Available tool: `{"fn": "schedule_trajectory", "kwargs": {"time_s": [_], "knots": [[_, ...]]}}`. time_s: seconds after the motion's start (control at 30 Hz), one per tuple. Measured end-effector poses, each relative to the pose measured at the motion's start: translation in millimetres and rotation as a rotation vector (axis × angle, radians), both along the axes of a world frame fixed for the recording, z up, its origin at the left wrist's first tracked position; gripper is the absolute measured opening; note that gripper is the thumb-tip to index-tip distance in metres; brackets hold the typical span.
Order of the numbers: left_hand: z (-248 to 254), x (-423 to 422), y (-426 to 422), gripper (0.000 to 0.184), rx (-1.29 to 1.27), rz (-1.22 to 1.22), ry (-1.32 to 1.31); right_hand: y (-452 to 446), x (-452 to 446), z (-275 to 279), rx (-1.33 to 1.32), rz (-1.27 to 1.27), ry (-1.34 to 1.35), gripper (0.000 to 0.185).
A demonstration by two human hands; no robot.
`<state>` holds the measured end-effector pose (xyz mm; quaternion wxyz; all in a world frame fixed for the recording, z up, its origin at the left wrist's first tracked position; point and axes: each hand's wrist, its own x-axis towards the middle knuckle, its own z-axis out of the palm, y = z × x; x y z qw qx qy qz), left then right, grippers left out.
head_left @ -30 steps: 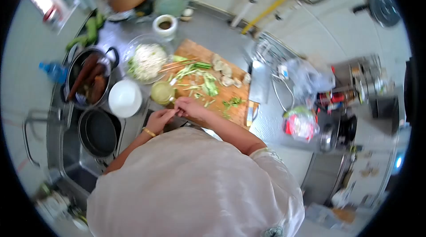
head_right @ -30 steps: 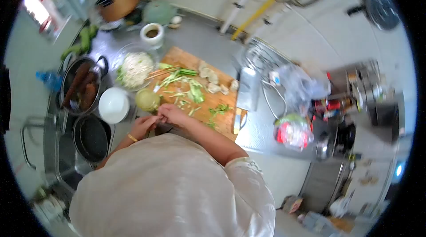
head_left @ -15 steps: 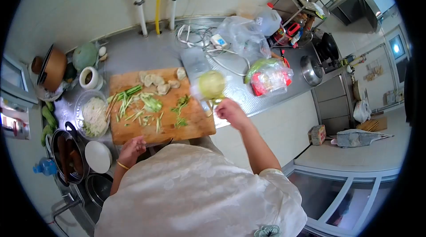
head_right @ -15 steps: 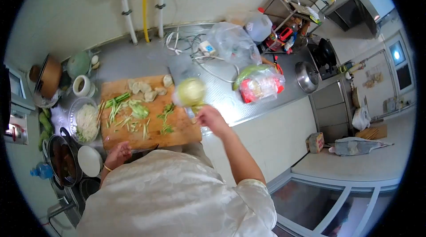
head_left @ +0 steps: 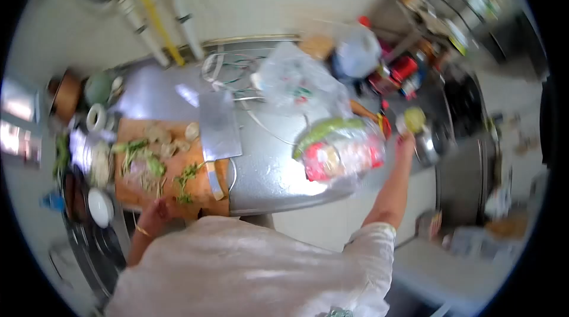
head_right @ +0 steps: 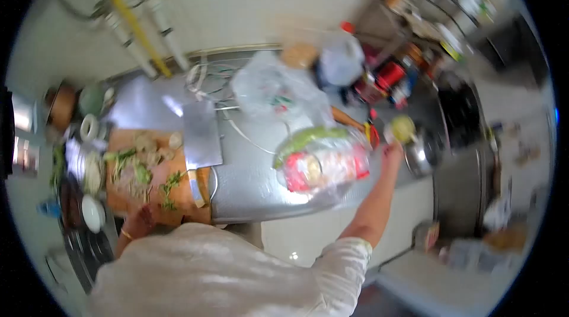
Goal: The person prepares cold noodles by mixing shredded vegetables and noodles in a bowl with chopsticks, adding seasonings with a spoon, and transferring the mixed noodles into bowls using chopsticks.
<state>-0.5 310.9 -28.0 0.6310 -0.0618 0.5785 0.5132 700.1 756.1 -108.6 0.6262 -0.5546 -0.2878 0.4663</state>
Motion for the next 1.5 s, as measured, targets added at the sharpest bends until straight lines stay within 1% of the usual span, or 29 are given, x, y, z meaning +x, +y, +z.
{"fn": "schedule_trajectory", "kwargs": {"time_s": [0.03, 0.1, 0.13, 0.17, 0.2, 0.23, 0.3, 0.33, 0.47, 0.63, 0.7, 0.73, 0.77, 0.83, 0.87, 0.9, 0.93, 0.97, 1.0, 1.03, 1.07, 1.1, 1.13, 1.17, 1.23, 1.3, 1.37, 1.4, 1.5], "knots": [[-0.2, 5.9, -10.4, 0.023, -0.039, 0.078, 0.005, 15.7, 19.0, -23.2, -0.026, -0.010, -0.070, 0.008], [2.2, 9.8, -18.1, 0.022, 0.000, 0.056, 0.128, 26.9, 15.2, -36.3, -0.058, -0.025, 0.136, 0.034], [13.5, 13.6, -15.0, 0.022, 0.040, 0.085, 0.113, 26.3, 9.1, -31.0, -0.104, 0.004, 0.258, 0.027], [34.1, 20.5, -5.4, 0.023, -0.047, 0.096, 0.174, 26.3, 1.3, -24.5, -0.155, 0.027, 0.379, 0.019], [38.4, 21.9, -6.4, 0.023, -0.072, 0.122, 0.196, 45.2, 45.1, -66.5, -0.098, 0.108, 0.362, 0.012], [40.2, 19.6, -6.3, 0.025, -0.093, 0.120, 0.215, 65.0, 89.2, -110.1, -0.038, 0.188, 0.347, 0.011], [46.6, 17.6, -3.2, 0.026, -0.148, 0.089, 0.291, 57.7, 53.0, -70.9, -0.147, -0.100, 0.283, 0.019], [48.9, 16.9, -4.2, 0.027, -0.128, 0.099, 0.286, 71.8, 78.6, -91.2, -0.153, -0.035, 0.272, 0.022], [54.8, 11.7, -16.2, 0.030, -0.104, 0.137, 0.278, 68.1, 36.0, -60.6, -0.137, -0.144, -0.104, 0.026], [41.7, -23.6, -63.8, 0.030, -0.069, 0.239, 0.247, 38.6, -53.0, 23.6, -0.081, -0.407, -0.964, 0.032], [36.2, -43.9, -83.4, 0.031, -0.089, 0.252, 0.242, 17.3, -113.2, 64.6, 0.061, -0.447, -1.077, 0.035], [30.5, -57.4, -94.8, 0.030, -0.087, 0.267, 0.234, -3.3, -150.4, 100.6, -0.113, -0.141, -0.984, 0.042], [28.4, -71.9, -106.4, 0.030, -0.085, 0.275, 0.227, -30.1, -214.7, 120.5, 0.093, -0.266, -0.935, 0.043], [21.3, -95.1, -126.2, 0.029, 0.019, 0.272, 0.255, -42.4, -272.1, 122.2, 0.258, 0.062, -0.890, 0.041], [16.9, -109.3, -134.5, 0.029, 0.044, 0.268, 0.279, -56.7, -317.2, 113.4, 0.234, 0.235, -0.789, 0.041], [14.0, -127.0, -141.5, 0.029, 0.069, 0.264, 0.304, -80.9, -374.1, 114.6, 0.192, 0.399, -0.686, 0.041], [13.0, -142.2, -148.8, 0.029, 0.136, 0.286, 0.320, -122.8, -449.4, 123.6, 0.110, 0.541, -0.727, 0.042], [15.0, -152.7, -155.5, 0.029, 0.197, 0.310, 0.331, -175.6, -522.8, 129.7, 0.119, 0.772, -0.564, 0.041], [14.6, -163.0, -159.2, 0.029, 0.263, 0.337, 0.349, -212.2, -582.5, 127.2, 0.009, 1.051, -0.490, 0.045], [10.8, -174.4, -161.8, 0.029, 0.296, 0.340, 0.432, -252.3, -646.1, 135.1, -0.240, 1.323, -0.466, 0.049], [6.2, -184.1, -164.8, 0.028, 0.323, 0.343, 0.517, -273.5, -683.8, 106.6, -0.318, 1.455, -0.370, 0.060], [-1.6, -191.8, -168.5, 0.028, 0.344, 0.339, 0.601, -300.4, -718.9, 99.1, -0.317, 1.562, -0.324, 0.061], [-21.8, -200.7, -171.4, 0.030, 0.395, 0.329, 0.848, -326.3, -752.0, 92.9, -0.356, 1.553, -0.258, 0.061], [-21.6, -203.9, -176.9, 0.031, 0.338, 0.347, 0.955, -344.4, -778.8, 86.2, -0.396, 1.532, -0.193, 0.061], [-7.5, -214.6, -180.5, 0.033, 0.236, 0.345, 1.163, -359.2, -819.0, 67.6, -0.334, 1.443, -0.005, 0.055], [5.7, -228.3, -186.1, 0.042, 0.116, 0.290, 1.409, -353.6, -857.1, 57.4, -0.180, 1.434, 0.038, 0.039], [4.6, -247.5, -190.8, 0.047, 0.054, 0.269, 1.716, -365.0, -884.8, 73.3, 0.042, 1.568, -0.217, 0.027], [4.8, -254.2, -191.8, 0.064, -0.009, 0.159, 1.662, -367.9, -894.9, 83.3, 0.161, 1.629, -0.346, 0.023], [5.5, -271.6, -180.8, 0.080, -0.144, -0.045, 1.679, -369.6, -923.3, 101.0, 0.921, 1.781, -0.908, 0.015]]}}
